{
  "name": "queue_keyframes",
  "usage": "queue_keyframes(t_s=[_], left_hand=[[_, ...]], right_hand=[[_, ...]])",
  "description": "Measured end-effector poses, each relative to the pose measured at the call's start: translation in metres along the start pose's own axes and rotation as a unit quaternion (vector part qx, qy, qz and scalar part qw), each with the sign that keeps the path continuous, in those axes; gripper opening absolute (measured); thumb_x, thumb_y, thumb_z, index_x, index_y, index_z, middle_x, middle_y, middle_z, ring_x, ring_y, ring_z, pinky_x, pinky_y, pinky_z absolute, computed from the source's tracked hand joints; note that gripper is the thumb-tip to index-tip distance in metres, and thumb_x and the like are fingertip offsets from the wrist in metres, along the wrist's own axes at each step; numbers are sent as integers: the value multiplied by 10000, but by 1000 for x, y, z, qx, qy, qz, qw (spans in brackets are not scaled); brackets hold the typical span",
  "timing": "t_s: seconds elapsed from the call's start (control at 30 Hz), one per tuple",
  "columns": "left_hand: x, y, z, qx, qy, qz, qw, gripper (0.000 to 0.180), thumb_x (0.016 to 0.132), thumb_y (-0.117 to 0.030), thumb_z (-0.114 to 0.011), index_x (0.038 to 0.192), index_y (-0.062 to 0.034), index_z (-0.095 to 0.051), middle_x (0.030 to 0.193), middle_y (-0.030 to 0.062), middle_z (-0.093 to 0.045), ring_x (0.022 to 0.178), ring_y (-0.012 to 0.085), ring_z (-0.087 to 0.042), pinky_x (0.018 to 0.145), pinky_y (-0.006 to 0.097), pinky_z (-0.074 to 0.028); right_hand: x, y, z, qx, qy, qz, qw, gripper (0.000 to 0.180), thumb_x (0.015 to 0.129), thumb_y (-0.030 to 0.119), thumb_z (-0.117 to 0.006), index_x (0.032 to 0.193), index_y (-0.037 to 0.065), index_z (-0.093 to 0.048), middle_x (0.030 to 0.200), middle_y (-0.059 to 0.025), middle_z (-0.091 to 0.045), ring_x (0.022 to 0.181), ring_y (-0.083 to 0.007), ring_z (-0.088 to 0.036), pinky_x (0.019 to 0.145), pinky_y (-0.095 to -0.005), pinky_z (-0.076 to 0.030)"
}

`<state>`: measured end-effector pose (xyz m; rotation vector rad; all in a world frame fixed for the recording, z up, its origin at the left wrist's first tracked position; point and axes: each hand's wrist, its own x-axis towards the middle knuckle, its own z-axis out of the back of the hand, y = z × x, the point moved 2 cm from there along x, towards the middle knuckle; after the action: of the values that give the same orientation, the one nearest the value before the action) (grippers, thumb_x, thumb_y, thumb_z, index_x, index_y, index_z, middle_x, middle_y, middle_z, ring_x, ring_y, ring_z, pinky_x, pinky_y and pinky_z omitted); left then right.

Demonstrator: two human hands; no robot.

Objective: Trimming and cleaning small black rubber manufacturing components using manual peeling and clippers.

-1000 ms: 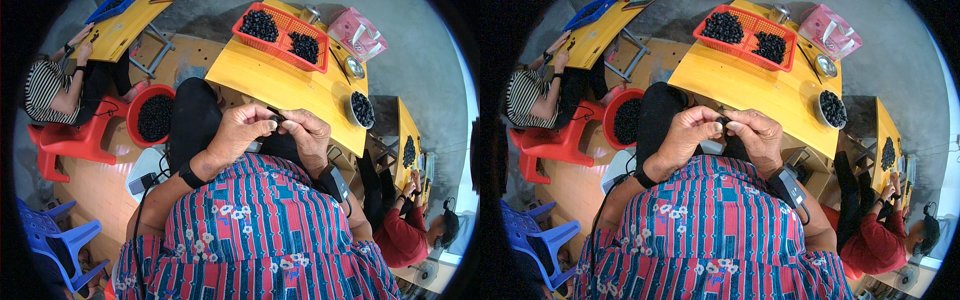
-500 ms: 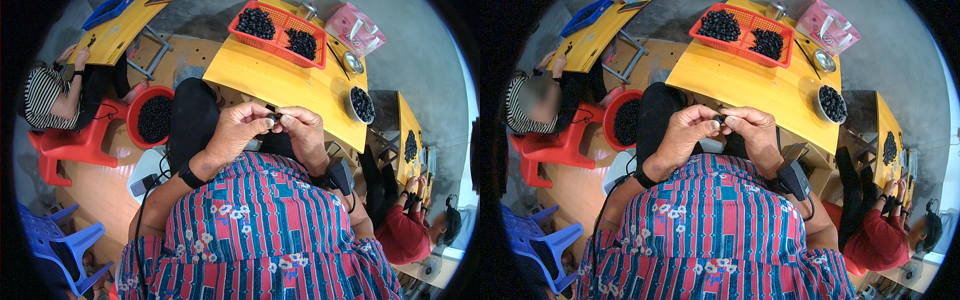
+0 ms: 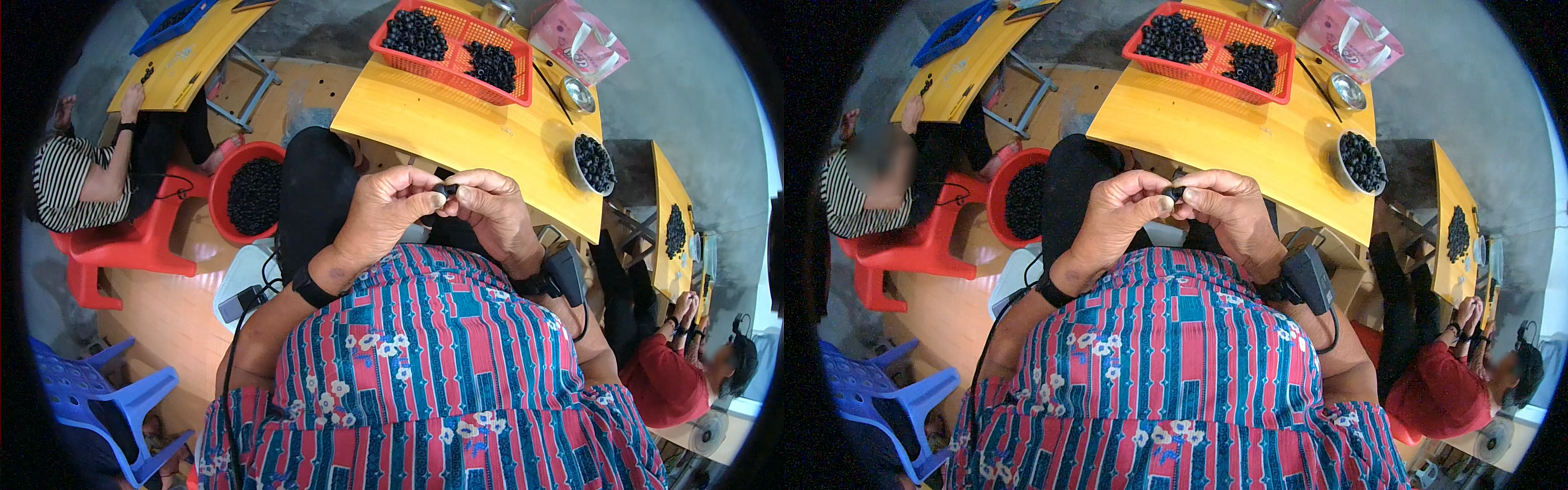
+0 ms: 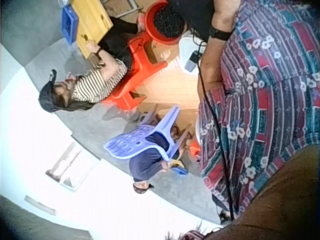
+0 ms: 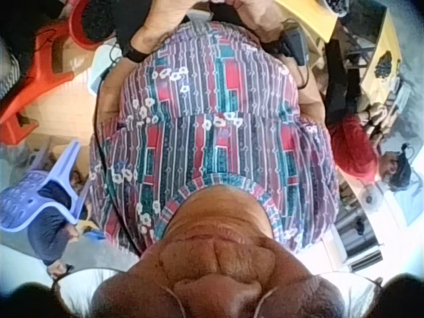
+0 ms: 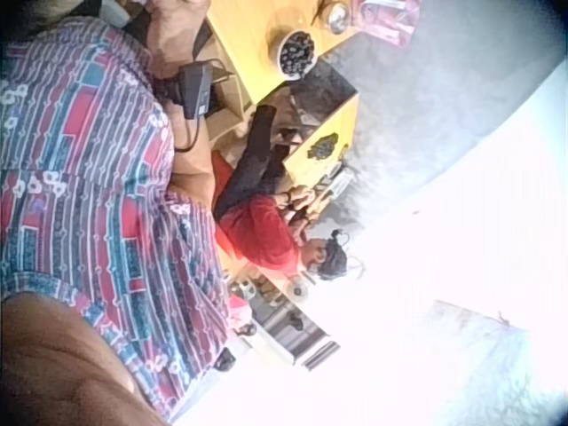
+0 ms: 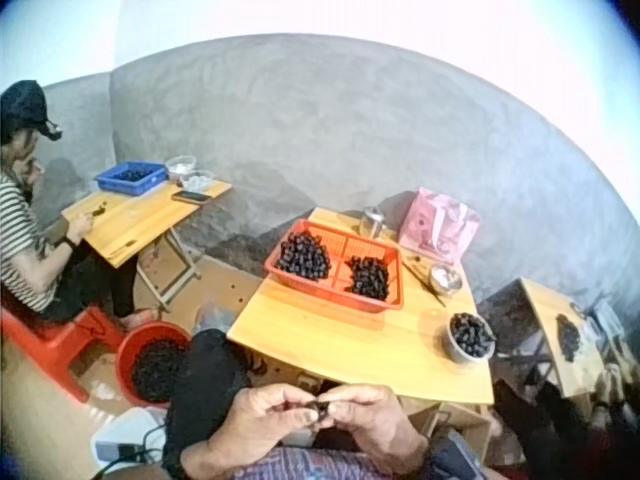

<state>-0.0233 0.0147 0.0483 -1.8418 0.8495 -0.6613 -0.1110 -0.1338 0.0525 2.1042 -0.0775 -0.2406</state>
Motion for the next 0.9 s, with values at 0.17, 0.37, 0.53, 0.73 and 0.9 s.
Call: queue_keyframes(t_s=[0.17, 0.37, 0.53, 0.73, 0.9], left_hand=[[0, 2, 2, 37, -12, -8, 999, 175, 845, -74, -642, 1000, 3, -619, 846, 42, -641, 781, 84, -606, 712, 219, -500], [0, 4, 5, 60, -25, -2, 998, 177, 839, -79, -651, 998, -3, -632, 845, 32, -638, 779, 74, -593, 692, 217, -490], [0, 6, 7, 80, -32, 3, 996, 158, 839, -84, -651, 980, -12, -642, 847, 28, -643, 784, 78, -591, 713, 224, -486], [0, 8, 7, 29, -31, 24, 999, 158, 842, -86, -645, 982, -14, -640, 849, 30, -644, 782, 81, -590, 725, 228, -484], [-1, 10, 8, 20, -32, 15, 999, 166, 843, -93, -644, 986, -10, -637, 855, 33, -643, 781, 80, -591, 725, 227, -485]], right_hand=[[3, 2, -6, 48, 18, -27, 998, 173, 860, 57, -598, 1018, -12, -615, 903, -90, -649, 781, -160, -629, 753, -291, -532], [6, 5, -6, 74, 46, -75, 993, 164, 879, 91, -577, 1019, 6, -580, 883, -66, -635, 764, -143, -630, 734, -291, -540], [7, 6, -7, 57, 57, -122, 989, 195, 886, 125, -572, 1041, 7, -576, 879, -59, -635, 734, -133, -629, 729, -290, -545], [8, 2, -4, 47, 18, -79, 996, 195, 882, 89, -568, 1056, 6, -600, 862, -75, -650, 691, -129, -626, 700, -313, -565], [8, -4, -3, 55, 9, -74, 996, 174, 879, 82, -570, 1034, 11, -604, 850, -77, -651, 654, -125, -618, 674, -314, -567]])
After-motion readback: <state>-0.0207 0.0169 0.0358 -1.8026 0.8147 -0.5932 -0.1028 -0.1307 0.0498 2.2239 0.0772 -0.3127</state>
